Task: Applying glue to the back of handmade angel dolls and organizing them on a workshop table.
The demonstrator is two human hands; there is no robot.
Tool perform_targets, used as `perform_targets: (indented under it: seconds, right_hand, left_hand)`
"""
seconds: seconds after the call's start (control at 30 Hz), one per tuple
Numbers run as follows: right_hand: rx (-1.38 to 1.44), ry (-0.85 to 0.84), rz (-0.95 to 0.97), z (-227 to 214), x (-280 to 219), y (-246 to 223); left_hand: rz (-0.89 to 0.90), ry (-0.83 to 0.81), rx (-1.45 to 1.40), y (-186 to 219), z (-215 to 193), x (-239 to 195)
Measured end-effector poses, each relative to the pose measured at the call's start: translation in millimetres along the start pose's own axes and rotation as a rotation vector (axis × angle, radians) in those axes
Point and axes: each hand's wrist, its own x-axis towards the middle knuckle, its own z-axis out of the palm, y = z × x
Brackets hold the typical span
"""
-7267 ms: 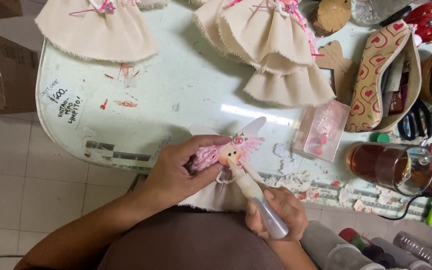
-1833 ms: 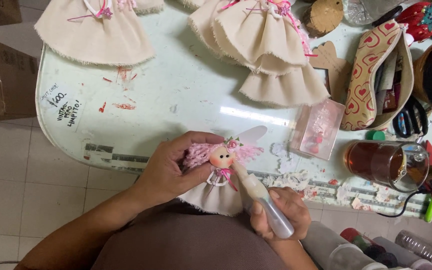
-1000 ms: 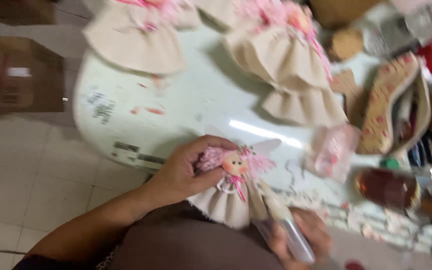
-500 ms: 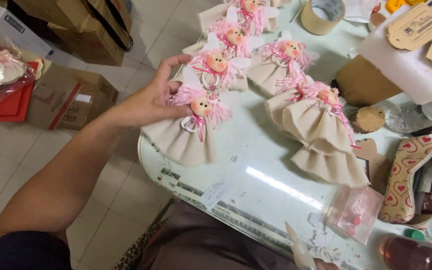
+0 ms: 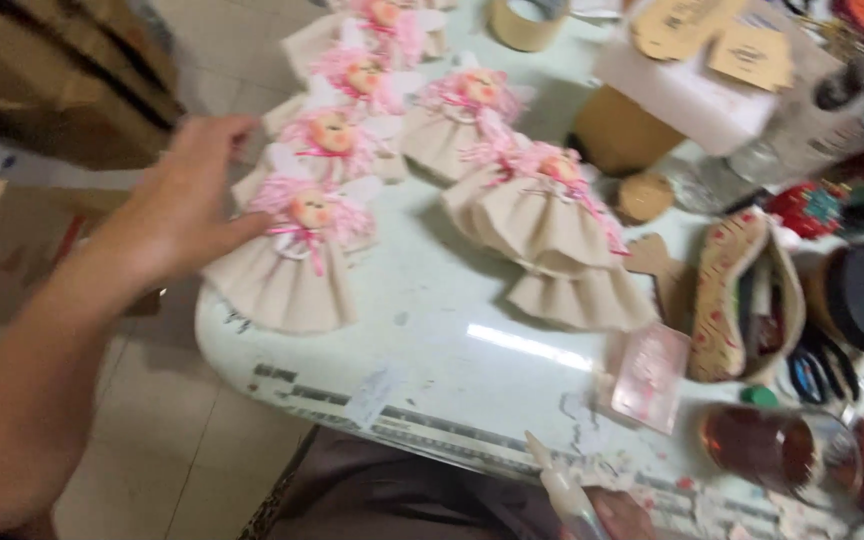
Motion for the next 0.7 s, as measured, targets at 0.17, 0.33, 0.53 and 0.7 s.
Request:
perform_targets:
  seconds: [0.17, 0.33, 0.53, 0.7]
  right_hand:
    - [-0.110, 0.703, -0.368, 68, 8, -51]
    - [-0.098, 0.828, -0.449, 75, 19, -72]
    - [0.950, 0.233, 0.373, 22, -21, -47]
    - [0.063, 0.688, -0.277, 49, -14, -70]
  left_hand:
    - [0.118, 0.004, 0.017, 104, -32, 19]
    - [0.059, -0.156, -0.200, 157, 2, 79]
    - [-0.084, -0.127, -0.136, 156, 32, 146]
    - [-0.332, -0.473, 0.228, 124, 55, 200]
